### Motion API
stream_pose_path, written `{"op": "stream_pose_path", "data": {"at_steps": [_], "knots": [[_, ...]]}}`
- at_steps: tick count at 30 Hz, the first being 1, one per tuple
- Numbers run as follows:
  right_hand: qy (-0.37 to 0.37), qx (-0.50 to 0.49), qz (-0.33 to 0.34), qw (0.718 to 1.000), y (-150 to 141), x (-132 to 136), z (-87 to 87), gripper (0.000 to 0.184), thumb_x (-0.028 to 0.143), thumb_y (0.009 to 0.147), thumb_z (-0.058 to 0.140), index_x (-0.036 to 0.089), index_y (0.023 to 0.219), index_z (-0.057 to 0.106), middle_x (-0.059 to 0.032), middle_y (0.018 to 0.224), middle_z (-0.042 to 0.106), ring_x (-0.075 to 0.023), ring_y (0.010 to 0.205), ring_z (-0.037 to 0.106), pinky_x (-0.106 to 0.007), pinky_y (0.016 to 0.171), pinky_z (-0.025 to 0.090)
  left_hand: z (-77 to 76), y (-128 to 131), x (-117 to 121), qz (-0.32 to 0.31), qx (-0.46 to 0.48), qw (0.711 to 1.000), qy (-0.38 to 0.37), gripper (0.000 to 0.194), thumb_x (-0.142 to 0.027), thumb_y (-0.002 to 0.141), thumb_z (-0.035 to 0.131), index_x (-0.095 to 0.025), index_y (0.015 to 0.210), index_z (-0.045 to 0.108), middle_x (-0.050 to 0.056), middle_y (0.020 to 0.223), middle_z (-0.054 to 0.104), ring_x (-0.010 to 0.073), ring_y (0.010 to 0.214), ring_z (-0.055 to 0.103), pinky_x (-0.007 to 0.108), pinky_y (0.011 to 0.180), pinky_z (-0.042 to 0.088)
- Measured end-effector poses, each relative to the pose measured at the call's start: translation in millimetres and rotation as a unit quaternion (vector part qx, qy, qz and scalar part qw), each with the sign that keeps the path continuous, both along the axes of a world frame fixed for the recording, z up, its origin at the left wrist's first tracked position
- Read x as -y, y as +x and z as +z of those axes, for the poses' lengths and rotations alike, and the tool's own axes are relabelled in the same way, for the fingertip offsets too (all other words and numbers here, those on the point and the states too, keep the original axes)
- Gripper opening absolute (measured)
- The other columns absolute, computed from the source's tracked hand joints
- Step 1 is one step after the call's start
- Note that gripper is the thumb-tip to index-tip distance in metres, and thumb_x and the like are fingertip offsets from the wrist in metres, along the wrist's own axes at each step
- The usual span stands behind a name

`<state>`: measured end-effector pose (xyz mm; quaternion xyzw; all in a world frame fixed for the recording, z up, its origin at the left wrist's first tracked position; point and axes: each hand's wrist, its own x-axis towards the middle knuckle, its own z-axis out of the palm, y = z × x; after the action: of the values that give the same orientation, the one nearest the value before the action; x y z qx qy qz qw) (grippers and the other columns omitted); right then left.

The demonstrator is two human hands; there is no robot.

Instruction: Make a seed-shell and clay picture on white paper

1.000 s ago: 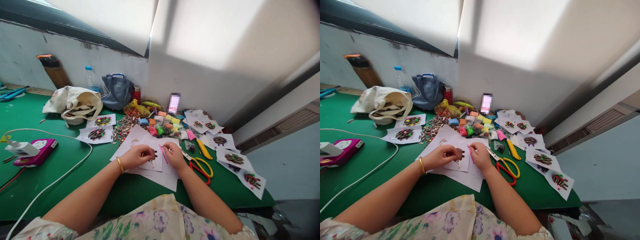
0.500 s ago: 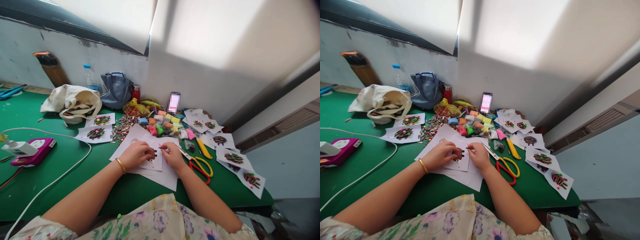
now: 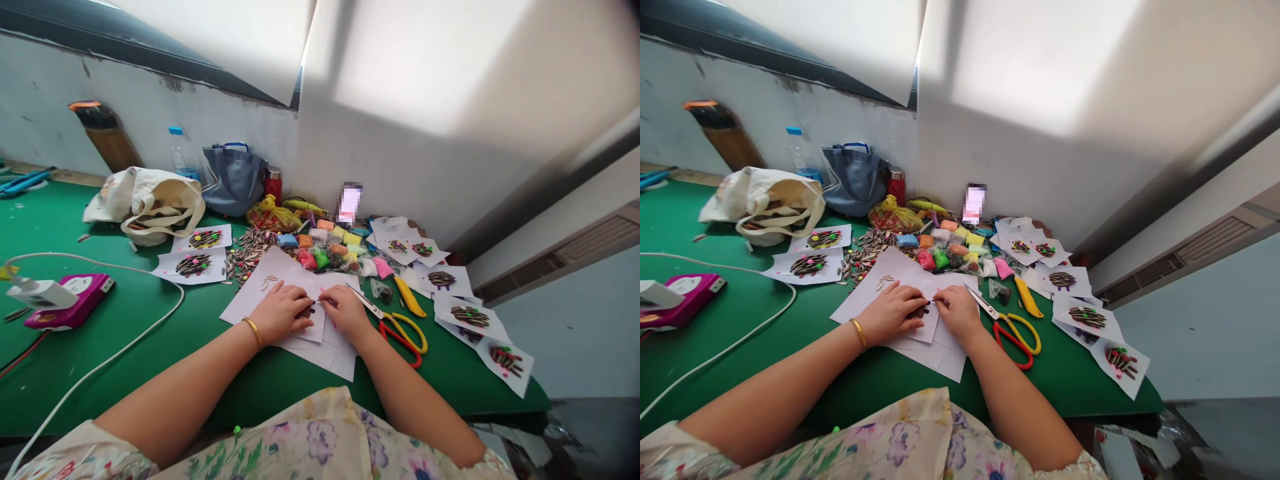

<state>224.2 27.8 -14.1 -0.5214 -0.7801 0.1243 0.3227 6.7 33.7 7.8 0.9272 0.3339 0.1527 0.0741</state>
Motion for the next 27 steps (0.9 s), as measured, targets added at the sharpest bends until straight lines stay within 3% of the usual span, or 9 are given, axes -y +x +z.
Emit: {"op": "stream_pose_path", "data": {"at_steps": [23, 27], "knots": [[0.000, 0.079, 0.009, 0.997, -5.3, -0.9, -0.6, 0.012, 0.015, 0.083, 0.062, 0.023, 0.083, 0.071, -0.0036, 0.083, 0.067, -0.0199, 0.085, 0.058, -0.034, 0.081, 0.042, -1.6, 0.0, -0.2, 0.001, 0.010, 1.000, -0.003, 0.042, -0.050, 0.086, 0.059, -0.027, 0.121, 0.061, 0.007, 0.118, 0.061, 0.0272, 0.112, 0.053, 0.055, 0.109, 0.023], [0.001, 0.051, 0.013, 0.999, -4.4, -0.1, -0.3, 0.012, 0.013, 0.082, 0.061, 0.022, 0.082, 0.070, -0.0031, 0.082, 0.066, -0.0191, 0.084, 0.058, -0.033, 0.081, 0.043, -1.9, 0.0, -0.2, 0.003, 0.012, 1.000, -0.005, 0.043, -0.051, 0.086, 0.059, -0.027, 0.121, 0.061, 0.007, 0.117, 0.060, 0.0271, 0.113, 0.053, 0.055, 0.110, 0.022]]}}
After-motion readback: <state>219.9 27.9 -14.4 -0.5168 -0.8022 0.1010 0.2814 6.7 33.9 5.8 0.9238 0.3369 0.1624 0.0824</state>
